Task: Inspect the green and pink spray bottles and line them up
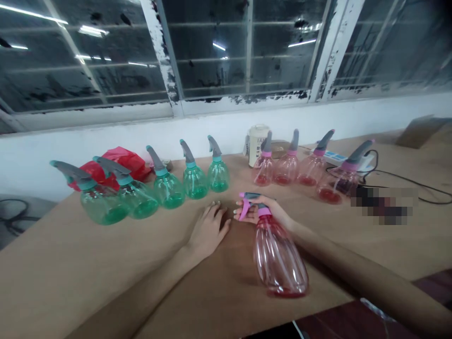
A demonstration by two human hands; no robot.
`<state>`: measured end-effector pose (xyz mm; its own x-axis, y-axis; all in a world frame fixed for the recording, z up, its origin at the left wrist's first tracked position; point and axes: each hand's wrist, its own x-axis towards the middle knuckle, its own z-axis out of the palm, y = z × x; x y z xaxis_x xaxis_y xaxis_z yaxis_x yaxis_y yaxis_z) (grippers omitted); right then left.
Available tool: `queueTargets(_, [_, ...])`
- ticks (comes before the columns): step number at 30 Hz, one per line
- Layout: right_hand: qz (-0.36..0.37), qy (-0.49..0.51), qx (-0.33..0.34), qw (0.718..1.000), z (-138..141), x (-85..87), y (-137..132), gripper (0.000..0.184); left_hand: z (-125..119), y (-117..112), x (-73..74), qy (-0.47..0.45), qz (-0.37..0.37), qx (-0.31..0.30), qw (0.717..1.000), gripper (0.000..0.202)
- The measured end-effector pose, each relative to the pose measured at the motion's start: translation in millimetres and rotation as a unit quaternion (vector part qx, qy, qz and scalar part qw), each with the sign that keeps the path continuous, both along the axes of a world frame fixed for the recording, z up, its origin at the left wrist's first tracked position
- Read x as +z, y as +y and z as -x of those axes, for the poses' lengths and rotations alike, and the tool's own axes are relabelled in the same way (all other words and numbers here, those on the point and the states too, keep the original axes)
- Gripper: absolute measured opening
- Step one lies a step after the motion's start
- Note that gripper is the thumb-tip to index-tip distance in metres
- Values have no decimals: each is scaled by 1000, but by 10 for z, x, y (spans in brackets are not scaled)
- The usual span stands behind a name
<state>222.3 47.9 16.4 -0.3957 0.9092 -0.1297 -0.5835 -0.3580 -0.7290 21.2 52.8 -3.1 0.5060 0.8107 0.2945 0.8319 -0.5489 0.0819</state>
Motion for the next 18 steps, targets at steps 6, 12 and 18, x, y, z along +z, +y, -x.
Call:
queueTargets(6, [61,33,46,997,123,-100,-120,19,0,-9,32,6,24,-9,1000,37])
queueTargets(12, [47,55,96,993,48,-118,-122,26,-9,-3,79,12,35,-13,999,39])
queueTargets(18, [39,66,110,991,72,-76,-163,32,-11,-2,101,11,41,-10,999,40])
